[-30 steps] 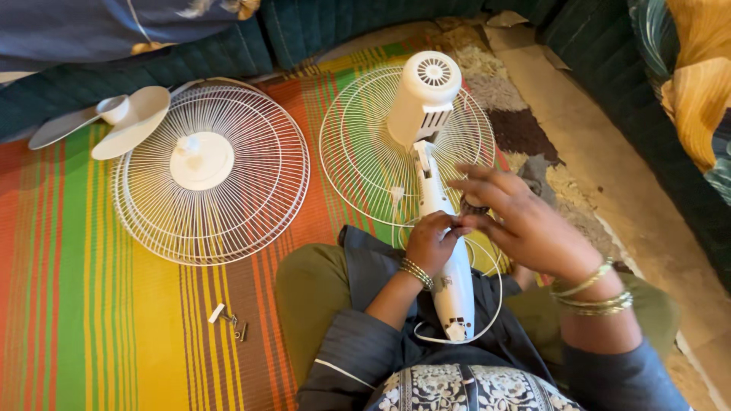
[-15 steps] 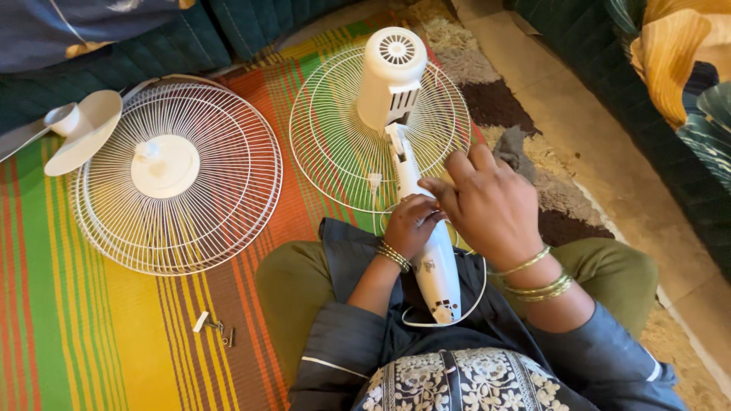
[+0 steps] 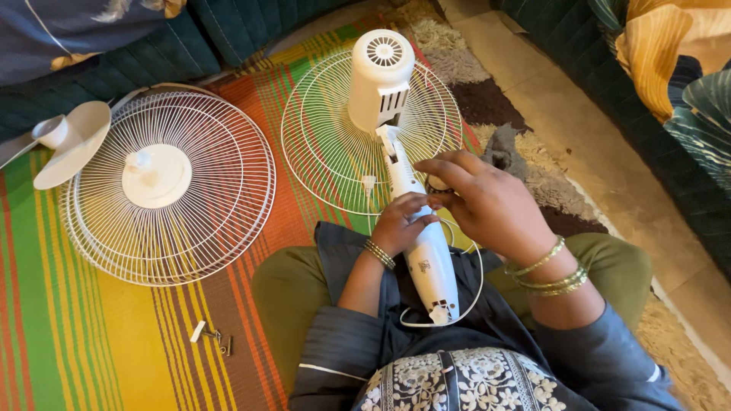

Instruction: The person assembles a white pedestal fan while sitting on the floor. They attach the motor housing to the fan stand, secure the casing with a screwdriver, and then attach the front wire grill to complete the assembly.

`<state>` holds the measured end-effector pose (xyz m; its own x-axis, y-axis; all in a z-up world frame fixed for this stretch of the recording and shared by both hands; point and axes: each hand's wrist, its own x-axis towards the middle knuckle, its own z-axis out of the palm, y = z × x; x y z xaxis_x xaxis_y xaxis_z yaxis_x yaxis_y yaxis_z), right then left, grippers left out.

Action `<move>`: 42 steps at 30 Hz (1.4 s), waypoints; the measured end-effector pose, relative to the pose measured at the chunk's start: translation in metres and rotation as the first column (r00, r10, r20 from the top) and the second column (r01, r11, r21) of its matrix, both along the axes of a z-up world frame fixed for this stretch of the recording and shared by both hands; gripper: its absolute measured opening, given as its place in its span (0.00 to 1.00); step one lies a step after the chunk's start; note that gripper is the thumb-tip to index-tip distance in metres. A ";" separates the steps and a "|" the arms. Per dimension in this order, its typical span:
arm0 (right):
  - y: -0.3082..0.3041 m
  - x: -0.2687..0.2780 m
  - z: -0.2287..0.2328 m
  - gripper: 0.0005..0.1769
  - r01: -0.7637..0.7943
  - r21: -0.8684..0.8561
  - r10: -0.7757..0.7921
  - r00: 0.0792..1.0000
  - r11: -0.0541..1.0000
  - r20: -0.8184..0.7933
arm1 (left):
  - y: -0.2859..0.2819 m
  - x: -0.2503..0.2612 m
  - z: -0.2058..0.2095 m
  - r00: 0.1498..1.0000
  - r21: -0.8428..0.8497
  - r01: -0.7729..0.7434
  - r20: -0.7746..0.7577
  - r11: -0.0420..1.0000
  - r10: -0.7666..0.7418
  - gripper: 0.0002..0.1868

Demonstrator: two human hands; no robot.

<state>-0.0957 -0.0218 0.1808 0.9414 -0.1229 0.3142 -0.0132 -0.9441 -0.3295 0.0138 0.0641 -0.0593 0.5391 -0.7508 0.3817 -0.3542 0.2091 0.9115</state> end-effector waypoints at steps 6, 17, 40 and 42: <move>0.002 0.005 -0.006 0.23 0.139 0.000 -0.139 0.989 0.990 0.040 | -0.003 0.006 -0.011 0.999 -0.022 -0.022 -0.027 1.000 0.021 0.11; -0.010 0.026 -0.001 0.29 -0.428 0.375 0.407 0.903 0.823 0.137 | -0.001 0.005 -0.032 0.991 0.184 -0.053 0.133 0.982 0.028 0.09; -0.075 0.013 -0.147 0.21 0.174 0.727 -0.006 0.974 0.664 -0.227 | 0.002 0.014 -0.029 0.951 0.100 0.239 -0.227 0.966 -0.212 0.18; -0.084 0.001 -0.187 0.19 0.201 0.806 0.040 0.963 0.557 -0.268 | 0.007 0.014 -0.017 0.964 0.163 0.235 -0.166 0.958 -0.208 0.22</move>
<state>-0.0942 -0.1057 -0.0059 0.9384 -0.2914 -0.1855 -0.2627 -0.2533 -0.9310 0.0279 0.0715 -0.0763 0.3910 -0.9065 0.1592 -0.1786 0.0950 0.9793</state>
